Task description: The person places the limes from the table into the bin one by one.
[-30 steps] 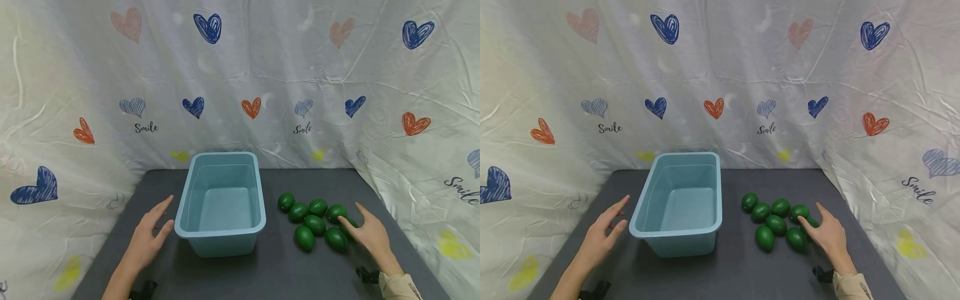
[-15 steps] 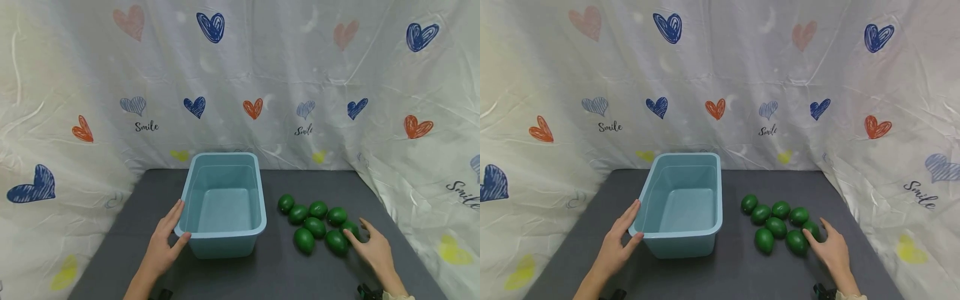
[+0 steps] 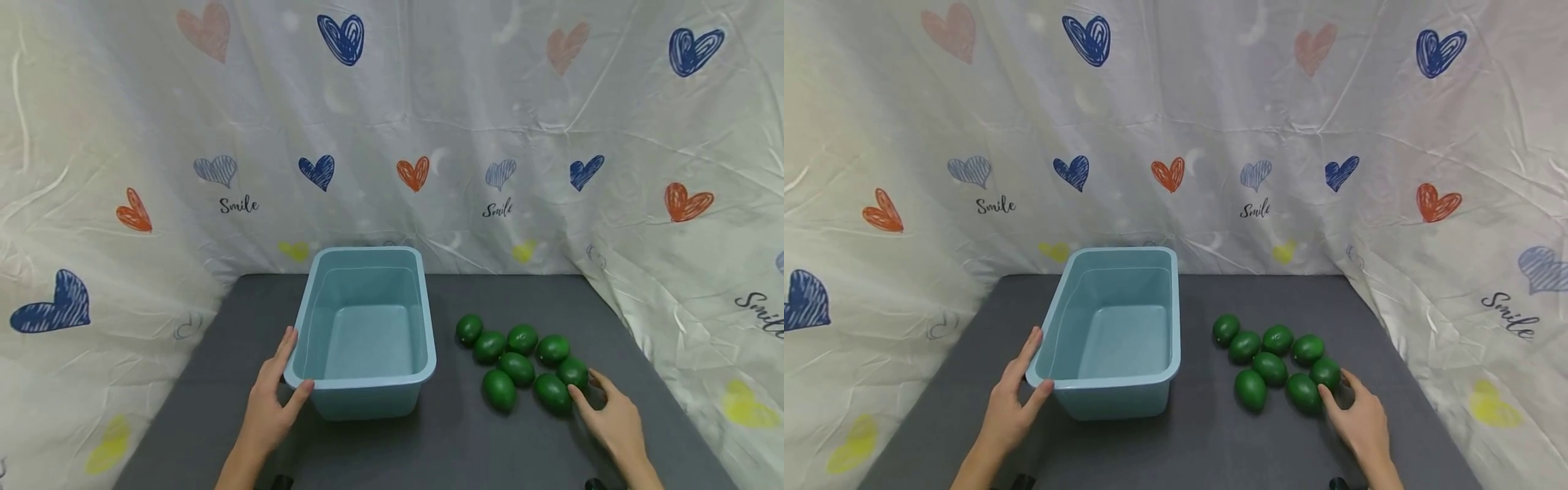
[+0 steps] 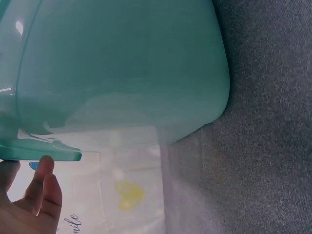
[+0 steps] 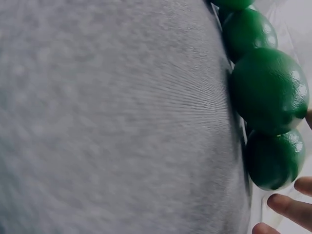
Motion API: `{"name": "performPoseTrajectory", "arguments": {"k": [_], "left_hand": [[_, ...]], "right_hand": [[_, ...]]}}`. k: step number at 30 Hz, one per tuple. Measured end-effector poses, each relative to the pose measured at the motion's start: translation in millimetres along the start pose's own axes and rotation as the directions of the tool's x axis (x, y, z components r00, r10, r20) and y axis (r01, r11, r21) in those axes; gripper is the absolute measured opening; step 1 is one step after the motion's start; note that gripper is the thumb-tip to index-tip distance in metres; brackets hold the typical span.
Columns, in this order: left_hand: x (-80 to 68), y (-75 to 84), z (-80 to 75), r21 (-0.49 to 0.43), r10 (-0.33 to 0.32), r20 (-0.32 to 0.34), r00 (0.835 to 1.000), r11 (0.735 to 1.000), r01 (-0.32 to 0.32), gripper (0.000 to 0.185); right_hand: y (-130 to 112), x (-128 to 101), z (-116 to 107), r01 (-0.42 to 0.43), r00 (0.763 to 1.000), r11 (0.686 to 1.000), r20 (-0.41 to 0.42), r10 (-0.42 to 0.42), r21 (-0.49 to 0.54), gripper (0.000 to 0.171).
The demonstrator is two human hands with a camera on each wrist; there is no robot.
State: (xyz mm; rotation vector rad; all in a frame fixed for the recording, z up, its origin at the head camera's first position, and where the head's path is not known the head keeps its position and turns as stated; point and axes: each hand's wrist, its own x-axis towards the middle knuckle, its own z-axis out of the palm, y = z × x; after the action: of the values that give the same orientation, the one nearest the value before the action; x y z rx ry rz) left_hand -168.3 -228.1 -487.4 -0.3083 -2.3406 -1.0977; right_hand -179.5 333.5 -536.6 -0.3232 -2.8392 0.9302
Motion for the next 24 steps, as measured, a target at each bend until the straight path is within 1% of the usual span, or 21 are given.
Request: {"name": "performPoseTrajectory", "arguments": {"k": [3, 7, 11, 17, 21, 24], "left_hand": [[-0.7, -0.3, -0.3, 0.018, 0.009, -0.005, 1.000, 1.000, -0.009, 0.082], [-0.5, -0.8, 0.0, 0.029, 0.016, -0.011, 1.000, 0.999, -0.016, 0.083], [-0.7, -2.1, 0.0, 0.029, 0.008, -0.011, 1.000, 1.000, -0.008, 0.084], [-1.7, -2.6, 1.6, 0.040, -0.021, -0.016, 1.000, 0.999, 0.022, 0.086], [-3.5, -1.4, 3.3, 0.048, -0.045, -0.033, 0.998, 0.998, 0.047, 0.087], [-4.5, -1.2, 5.0, 0.038, -0.048, -0.048, 0.998, 0.998, 0.050, 0.088]], "right_hand": [[1.2, -2.8, 3.3, -0.017, 1.000, 1.000, -0.002, 0.017, 0.011, 0.084], [2.6, -4.7, 7.3, -0.024, 0.999, 0.999, -0.025, 0.024, 0.029, 0.082], [4.6, -3.0, 9.6, -0.040, 0.999, 0.998, -0.031, 0.042, 0.056, 0.080], [8.1, 7.0, 13.1, -0.050, 0.997, 0.992, -0.051, 0.056, 0.112, 0.081], [10.7, 14.0, 15.7, -0.074, 0.996, 0.983, -0.034, 0.080, 0.166, 0.084], [13.3, 19.3, 17.0, -0.086, 0.996, 0.978, -0.019, 0.092, 0.192, 0.087]]}}
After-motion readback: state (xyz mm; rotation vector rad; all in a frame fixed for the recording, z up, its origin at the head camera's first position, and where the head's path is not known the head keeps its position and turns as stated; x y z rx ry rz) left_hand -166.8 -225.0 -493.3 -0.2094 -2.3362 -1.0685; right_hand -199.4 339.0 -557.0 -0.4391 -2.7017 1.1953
